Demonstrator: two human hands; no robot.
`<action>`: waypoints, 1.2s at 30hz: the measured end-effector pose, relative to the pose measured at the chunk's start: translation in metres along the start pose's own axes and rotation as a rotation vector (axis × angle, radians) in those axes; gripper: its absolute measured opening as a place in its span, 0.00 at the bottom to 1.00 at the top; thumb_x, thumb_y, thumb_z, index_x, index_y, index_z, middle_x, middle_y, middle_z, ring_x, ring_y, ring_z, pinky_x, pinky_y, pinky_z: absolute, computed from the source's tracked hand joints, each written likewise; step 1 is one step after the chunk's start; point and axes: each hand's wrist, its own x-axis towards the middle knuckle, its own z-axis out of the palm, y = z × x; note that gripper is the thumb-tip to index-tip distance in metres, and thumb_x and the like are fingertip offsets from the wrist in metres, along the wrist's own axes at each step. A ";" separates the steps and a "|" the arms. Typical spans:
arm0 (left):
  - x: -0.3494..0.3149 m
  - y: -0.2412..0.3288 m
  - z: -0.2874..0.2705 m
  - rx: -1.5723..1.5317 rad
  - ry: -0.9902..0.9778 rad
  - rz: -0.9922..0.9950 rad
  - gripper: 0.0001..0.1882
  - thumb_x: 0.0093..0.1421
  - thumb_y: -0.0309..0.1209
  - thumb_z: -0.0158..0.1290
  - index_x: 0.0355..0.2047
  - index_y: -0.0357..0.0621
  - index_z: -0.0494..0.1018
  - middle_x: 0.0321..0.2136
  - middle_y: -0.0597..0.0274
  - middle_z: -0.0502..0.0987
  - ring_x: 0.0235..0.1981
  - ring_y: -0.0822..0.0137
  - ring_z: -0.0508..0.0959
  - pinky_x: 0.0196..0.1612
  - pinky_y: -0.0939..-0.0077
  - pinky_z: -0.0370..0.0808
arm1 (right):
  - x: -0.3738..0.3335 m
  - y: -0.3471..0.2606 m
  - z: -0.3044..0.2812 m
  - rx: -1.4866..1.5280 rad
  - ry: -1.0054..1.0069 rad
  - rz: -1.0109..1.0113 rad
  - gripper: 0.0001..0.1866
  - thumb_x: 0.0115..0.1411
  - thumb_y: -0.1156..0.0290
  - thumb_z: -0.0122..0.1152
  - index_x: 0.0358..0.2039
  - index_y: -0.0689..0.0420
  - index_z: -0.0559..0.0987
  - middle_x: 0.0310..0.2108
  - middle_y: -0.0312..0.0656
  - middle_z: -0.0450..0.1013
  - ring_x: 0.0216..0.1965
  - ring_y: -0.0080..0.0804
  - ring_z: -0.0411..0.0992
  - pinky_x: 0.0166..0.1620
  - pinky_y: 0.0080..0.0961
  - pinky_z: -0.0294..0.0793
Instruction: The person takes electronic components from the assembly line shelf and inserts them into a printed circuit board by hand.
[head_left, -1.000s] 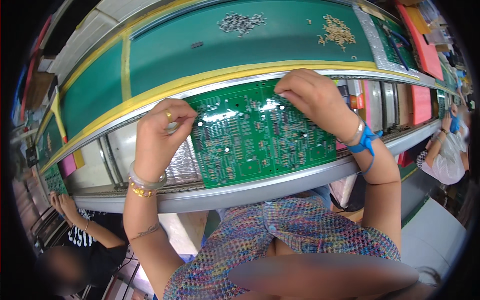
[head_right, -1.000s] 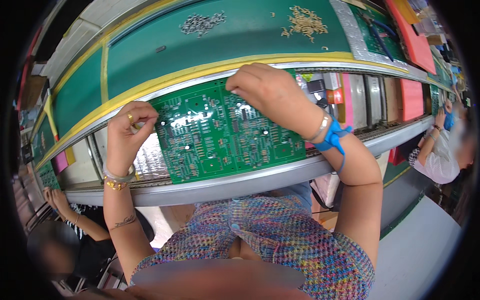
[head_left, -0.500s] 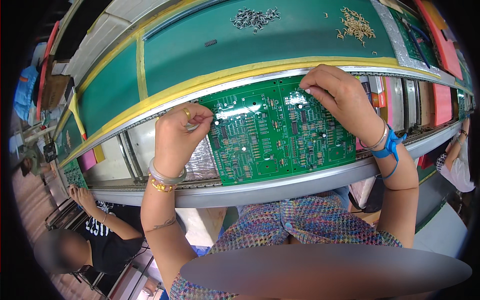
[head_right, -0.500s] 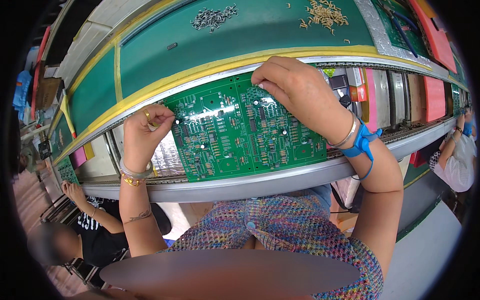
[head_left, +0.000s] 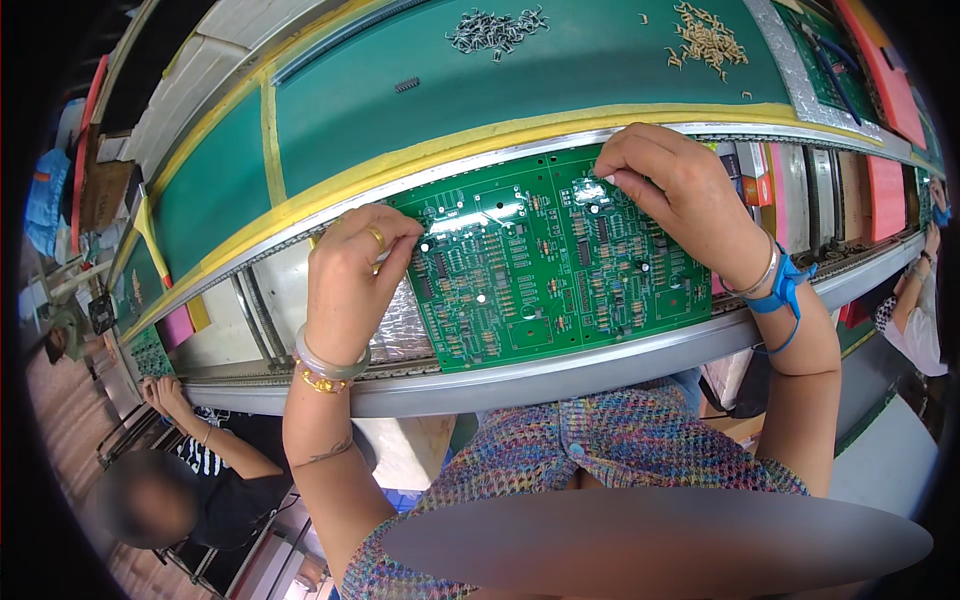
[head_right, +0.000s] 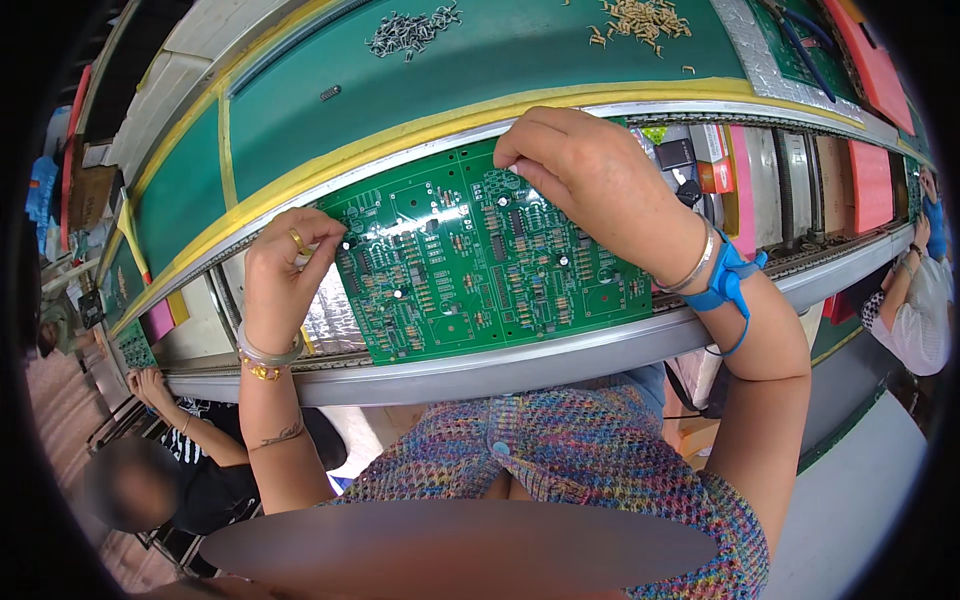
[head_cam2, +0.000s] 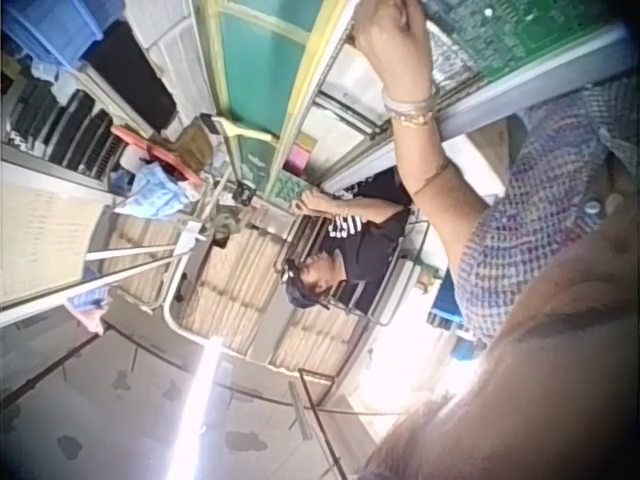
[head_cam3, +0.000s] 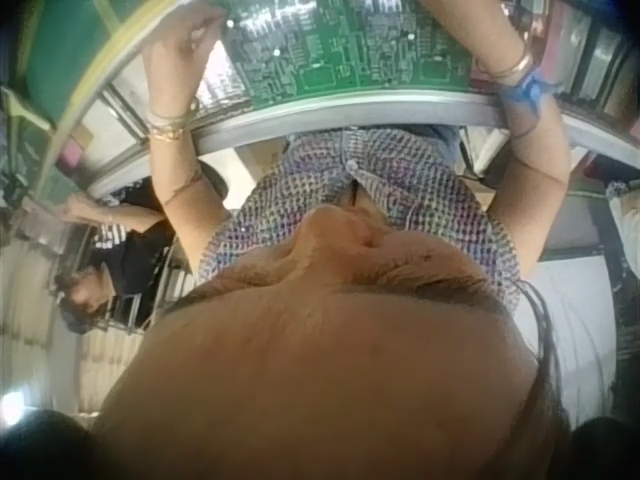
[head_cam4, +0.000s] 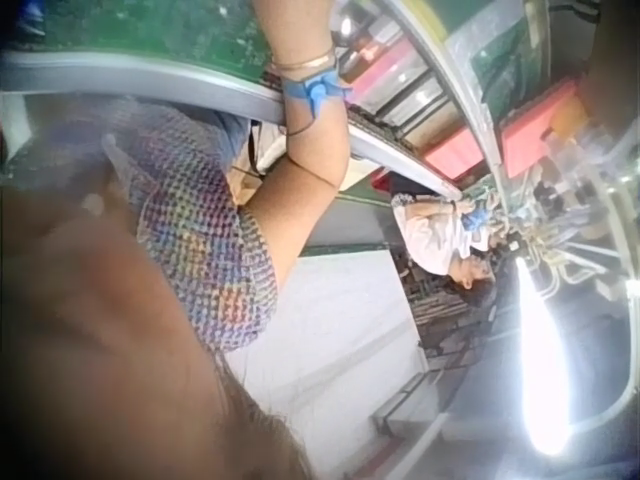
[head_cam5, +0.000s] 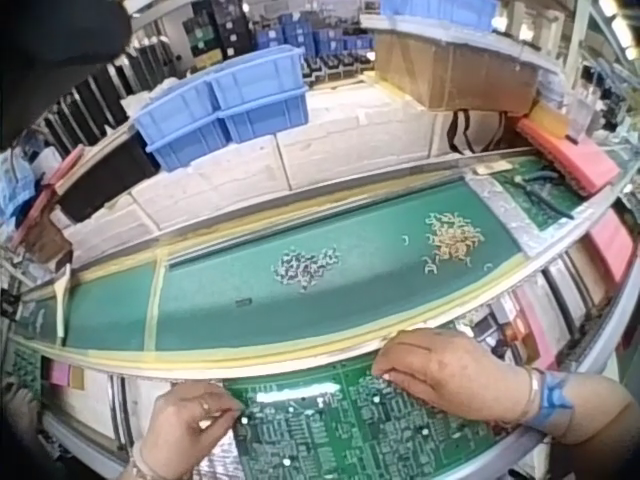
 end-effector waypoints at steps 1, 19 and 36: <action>0.001 0.000 0.001 0.028 0.004 0.051 0.05 0.49 0.19 0.59 0.28 0.40 0.79 0.29 0.59 0.78 0.30 0.60 0.78 0.34 0.71 0.75 | 0.000 0.000 -0.001 0.000 0.008 -0.007 0.05 0.54 0.80 0.59 0.33 0.60 0.76 0.34 0.43 0.74 0.37 0.44 0.73 0.40 0.32 0.73; -0.008 0.003 -0.012 0.282 0.016 -0.060 0.03 0.55 0.24 0.55 0.30 0.40 0.78 0.30 0.58 0.78 0.31 0.55 0.77 0.34 0.65 0.74 | -0.004 -0.006 0.007 -0.033 0.027 -0.010 0.06 0.51 0.80 0.61 0.31 0.58 0.76 0.31 0.41 0.73 0.35 0.42 0.73 0.37 0.34 0.73; -0.007 0.003 -0.007 0.328 0.038 -0.010 0.03 0.55 0.24 0.56 0.30 0.39 0.78 0.31 0.58 0.78 0.33 0.56 0.77 0.34 0.65 0.74 | -0.002 -0.006 0.014 -0.088 -0.016 -0.082 0.08 0.48 0.78 0.62 0.31 0.56 0.77 0.31 0.40 0.72 0.36 0.41 0.72 0.39 0.35 0.73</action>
